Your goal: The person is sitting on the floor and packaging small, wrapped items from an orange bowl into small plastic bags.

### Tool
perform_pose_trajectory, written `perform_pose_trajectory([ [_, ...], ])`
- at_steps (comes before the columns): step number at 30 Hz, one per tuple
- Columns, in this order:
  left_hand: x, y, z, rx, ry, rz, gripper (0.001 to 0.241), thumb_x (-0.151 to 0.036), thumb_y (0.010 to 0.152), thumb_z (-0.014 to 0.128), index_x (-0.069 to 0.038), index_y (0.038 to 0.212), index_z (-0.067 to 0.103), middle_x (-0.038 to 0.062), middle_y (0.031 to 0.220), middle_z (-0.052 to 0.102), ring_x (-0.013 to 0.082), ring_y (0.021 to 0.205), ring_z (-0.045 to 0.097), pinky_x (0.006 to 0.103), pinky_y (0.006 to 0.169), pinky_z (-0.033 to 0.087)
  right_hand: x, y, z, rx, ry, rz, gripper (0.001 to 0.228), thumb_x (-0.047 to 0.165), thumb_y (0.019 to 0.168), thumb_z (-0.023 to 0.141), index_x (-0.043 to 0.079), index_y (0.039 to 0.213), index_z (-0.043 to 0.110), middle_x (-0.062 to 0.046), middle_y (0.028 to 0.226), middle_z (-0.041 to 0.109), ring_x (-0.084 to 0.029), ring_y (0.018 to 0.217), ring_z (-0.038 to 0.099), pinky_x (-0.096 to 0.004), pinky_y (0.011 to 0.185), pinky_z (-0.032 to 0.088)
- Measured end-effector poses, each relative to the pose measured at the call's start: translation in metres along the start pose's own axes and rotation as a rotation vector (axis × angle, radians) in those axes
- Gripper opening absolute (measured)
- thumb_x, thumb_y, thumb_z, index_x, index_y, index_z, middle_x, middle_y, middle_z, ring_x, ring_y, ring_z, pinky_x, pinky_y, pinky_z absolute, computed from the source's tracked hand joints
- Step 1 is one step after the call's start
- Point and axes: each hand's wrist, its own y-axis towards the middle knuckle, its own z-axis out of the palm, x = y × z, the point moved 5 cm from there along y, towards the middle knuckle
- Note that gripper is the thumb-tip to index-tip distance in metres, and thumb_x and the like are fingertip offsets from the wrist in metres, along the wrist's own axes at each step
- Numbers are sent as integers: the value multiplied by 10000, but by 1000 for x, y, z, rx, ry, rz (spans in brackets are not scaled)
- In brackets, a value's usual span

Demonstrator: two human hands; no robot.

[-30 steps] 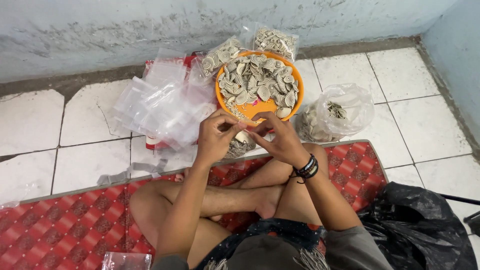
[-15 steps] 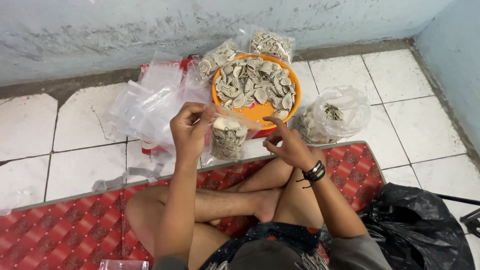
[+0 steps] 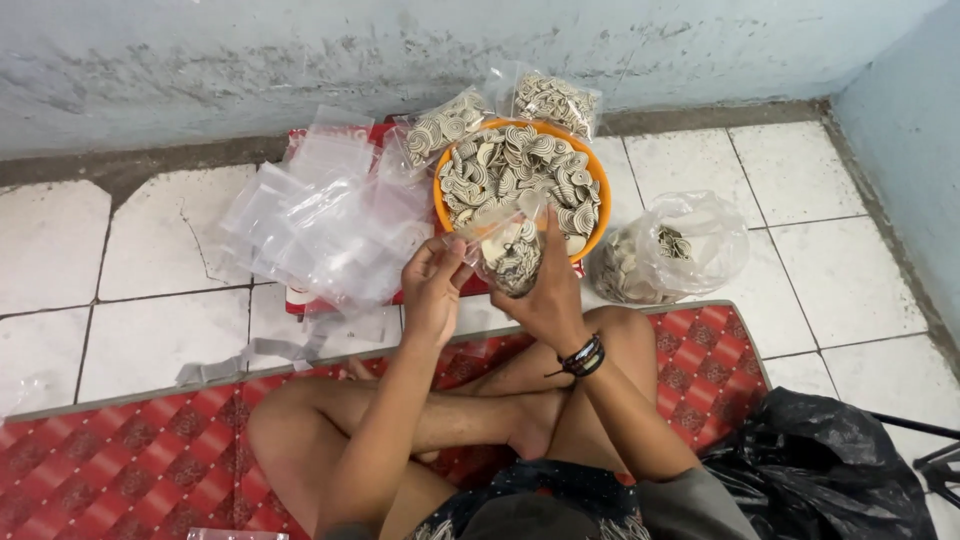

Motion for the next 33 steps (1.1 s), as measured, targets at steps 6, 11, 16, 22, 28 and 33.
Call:
perform_pose_trajectory([
  [6, -4, 51, -26, -5, 538, 384, 347, -416, 1090, 601, -87, 1046, 702, 99, 1067, 720, 199, 956, 712, 384, 923, 590, -63, 72, -8, -68, -174, -206, 1162, 164, 643, 833, 23, 1634, 245, -335, 1281, 559, -572, 1116, 607, -684, 864, 525],
  [11, -7, 73, -18, -38, 1199, 948, 167, -168, 971, 687, -54, 1084, 641, 104, 1130, 664, 312, 1069, 660, 426, 942, 514, -103, 195, 7, -1, -604, -335, 1264, 279, 598, 901, 53, 1641, 223, -198, 1357, 547, -397, 1172, 559, -575, 955, 454],
  [16, 15, 86, -35, -79, 1182, 889, 388, 9, 896, 568, 2, 1281, 517, 179, 1268, 606, 358, 1167, 588, 449, 1005, 493, -97, 278, 31, 96, -874, -553, 1095, -3, 592, 804, 99, 1595, 378, -117, 1379, 610, -336, 1229, 556, -646, 1114, 270],
  [22, 19, 87, -42, -125, 1187, 818, 393, -21, 911, 573, 9, 1296, 500, 201, 1208, 629, 365, 1075, 636, 445, 928, 526, -112, 329, 77, 312, -961, -396, 1146, 105, 557, 945, 189, 1576, 427, -110, 1405, 618, -379, 1317, 526, -710, 1167, 246],
  [28, 23, 91, -43, -126, 1156, 792, 441, 17, 852, 533, 1, 1291, 499, 196, 1199, 632, 364, 1050, 631, 442, 915, 521, -137, 333, 100, 464, -908, -255, 1156, 162, 593, 953, 220, 1598, 384, -90, 1468, 574, -372, 1363, 480, -804, 1144, 222],
  [33, 27, 95, -48, -213, 1144, 758, 486, -21, 765, 573, -86, 1247, 578, 163, 1090, 641, 413, 1025, 679, 502, 893, 568, -125, 315, 96, 469, -802, -239, 1211, 134, 611, 893, 239, 1662, 300, -127, 1545, 494, -423, 1394, 465, -820, 1094, 246],
])
